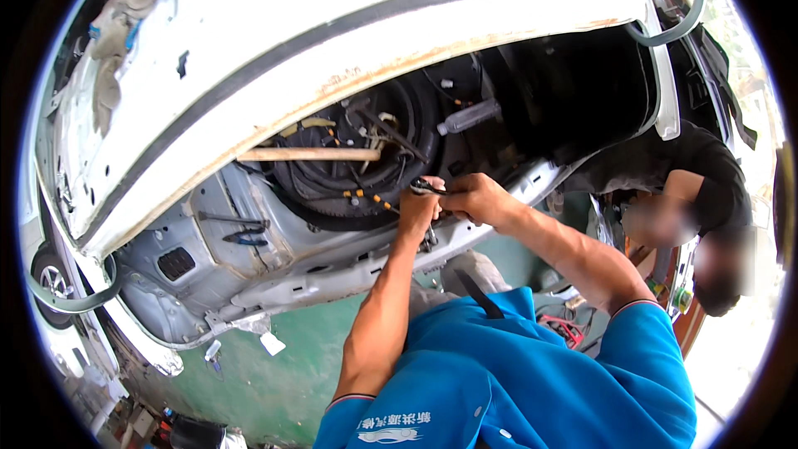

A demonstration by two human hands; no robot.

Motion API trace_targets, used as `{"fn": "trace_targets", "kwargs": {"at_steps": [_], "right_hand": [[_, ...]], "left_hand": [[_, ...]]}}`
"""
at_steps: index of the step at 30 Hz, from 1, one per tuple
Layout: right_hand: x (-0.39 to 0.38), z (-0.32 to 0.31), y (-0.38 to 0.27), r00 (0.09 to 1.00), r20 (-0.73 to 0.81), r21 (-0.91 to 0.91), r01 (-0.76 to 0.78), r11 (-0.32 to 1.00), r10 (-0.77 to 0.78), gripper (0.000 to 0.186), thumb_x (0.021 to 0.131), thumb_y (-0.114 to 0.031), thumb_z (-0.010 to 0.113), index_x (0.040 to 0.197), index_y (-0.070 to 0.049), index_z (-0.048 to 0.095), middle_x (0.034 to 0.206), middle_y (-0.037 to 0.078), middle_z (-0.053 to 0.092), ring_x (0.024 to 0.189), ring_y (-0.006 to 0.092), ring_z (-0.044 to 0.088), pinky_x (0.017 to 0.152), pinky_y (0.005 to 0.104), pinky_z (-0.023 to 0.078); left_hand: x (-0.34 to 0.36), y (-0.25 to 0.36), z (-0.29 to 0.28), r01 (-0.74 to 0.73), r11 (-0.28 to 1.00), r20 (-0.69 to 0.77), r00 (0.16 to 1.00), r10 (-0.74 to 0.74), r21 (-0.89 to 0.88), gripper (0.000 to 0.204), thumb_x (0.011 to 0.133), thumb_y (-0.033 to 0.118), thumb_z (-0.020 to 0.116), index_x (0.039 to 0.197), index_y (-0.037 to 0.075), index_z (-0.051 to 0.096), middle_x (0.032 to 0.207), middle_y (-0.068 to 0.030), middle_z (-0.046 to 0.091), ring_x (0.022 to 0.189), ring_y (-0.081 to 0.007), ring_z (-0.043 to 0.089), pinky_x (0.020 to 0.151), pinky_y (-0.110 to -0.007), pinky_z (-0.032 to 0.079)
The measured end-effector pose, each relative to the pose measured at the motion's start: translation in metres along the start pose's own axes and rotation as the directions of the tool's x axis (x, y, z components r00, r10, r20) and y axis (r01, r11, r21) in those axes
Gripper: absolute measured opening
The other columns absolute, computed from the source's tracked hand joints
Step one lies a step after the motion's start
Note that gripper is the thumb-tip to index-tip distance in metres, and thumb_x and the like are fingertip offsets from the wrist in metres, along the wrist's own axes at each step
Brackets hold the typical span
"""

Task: The person uses a hammer and metal file to smooth the inner edge of a white car trunk lid, then repeatedly positions and aligns the trunk lid on the vehicle, checking fit and making adjustments. The person also uses a ratchet to tighten fasteners inside the trunk area.

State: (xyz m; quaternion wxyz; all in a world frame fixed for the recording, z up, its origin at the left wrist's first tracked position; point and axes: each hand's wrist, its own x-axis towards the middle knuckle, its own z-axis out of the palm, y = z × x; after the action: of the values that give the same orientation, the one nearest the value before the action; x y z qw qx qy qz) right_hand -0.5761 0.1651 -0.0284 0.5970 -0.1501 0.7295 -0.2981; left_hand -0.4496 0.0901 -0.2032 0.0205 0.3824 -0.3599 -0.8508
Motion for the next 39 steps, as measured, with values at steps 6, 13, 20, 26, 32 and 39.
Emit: {"fn": "trace_targets", "kwargs": {"at_steps": [6,13,20,26,32,39], "right_hand": [[0.002,-0.045,-0.030,0.990,0.129,-0.174,0.072,0.982,-0.050,0.028,0.091,-0.026,0.068,0.095,0.002,0.069,0.068,0.005,0.058,0.056,0.0102,0.052,0.051,0.0274,0.041],[0.134,0.006,0.046,0.997,0.065,0.785,-0.072,0.616,0.034,0.020,0.102,-0.026,0.055,0.091,-0.010,0.060,0.065,-0.005,0.044,0.048,0.0067,0.031,0.047,0.0250,0.027],[0.246,0.098,0.090,0.983,0.171,0.924,-0.184,0.335,0.068,0.024,0.104,-0.033,0.046,0.094,-0.015,0.058,0.071,-0.002,0.054,0.055,0.0114,0.047,0.058,0.0313,0.046],[0.241,0.095,0.151,0.972,-0.208,-0.436,0.010,0.900,-0.112,0.027,0.092,-0.025,0.062,0.105,-0.003,0.069,0.091,0.012,0.072,0.073,0.0211,0.072,0.073,0.0357,0.057],[0.118,0.013,0.186,0.955,-0.241,0.097,0.200,0.975,-0.172,0.023,0.090,-0.015,0.064,0.106,0.001,0.068,0.081,0.009,0.069,0.066,0.0183,0.067,0.062,0.0325,0.056],[0.011,-0.028,0.253,0.859,-0.510,0.200,0.166,0.966,-0.042,0.018,0.089,-0.014,0.062,0.093,0.003,0.068,0.075,0.008,0.067,0.062,0.0156,0.063,0.056,0.0311,0.051]], "left_hand": [[-0.052,0.003,-0.036,-0.351,0.856,-0.149,0.890,0.431,0.379,0.082,0.081,0.019,0.084,0.147,0.000,0.039,0.132,-0.0145,0.055,0.117,-0.0207,0.056,0.097,-0.036,0.048],[-0.183,-0.059,-0.190,-0.157,0.965,-0.591,0.766,0.253,0.210,0.033,0.092,0.015,0.071,0.120,-0.002,0.062,0.110,-0.0103,0.065,0.099,-0.0186,0.063,0.087,-0.033,0.055],[-0.266,-0.066,-0.195,-0.012,0.977,-0.739,0.653,0.168,0.212,0.020,0.093,0.012,0.066,0.110,0.001,0.064,0.092,-0.0076,0.067,0.078,-0.0162,0.065,0.072,-0.030,0.054],[-0.305,-0.116,-0.168,0.233,0.965,-0.720,0.690,-0.075,0.123,0.020,0.090,0.012,0.067,0.106,0.001,0.066,0.086,-0.0080,0.068,0.072,-0.0176,0.067,0.066,-0.028,0.054],[-0.314,-0.055,-0.178,0.070,0.808,-0.562,0.754,0.341,0.585,0.023,0.090,0.014,0.069,0.107,-0.002,0.067,0.092,-0.0068,0.069,0.080,-0.0141,0.064,0.076,-0.029,0.053],[-0.450,0.355,-0.013,0.426,-0.115,0.243,-0.259,0.935,0.897,0.053,0.098,0.033,0.063,0.141,0.002,0.054,0.137,-0.0124,0.060,0.126,-0.0272,0.057,0.107,-0.038,0.042]]}}
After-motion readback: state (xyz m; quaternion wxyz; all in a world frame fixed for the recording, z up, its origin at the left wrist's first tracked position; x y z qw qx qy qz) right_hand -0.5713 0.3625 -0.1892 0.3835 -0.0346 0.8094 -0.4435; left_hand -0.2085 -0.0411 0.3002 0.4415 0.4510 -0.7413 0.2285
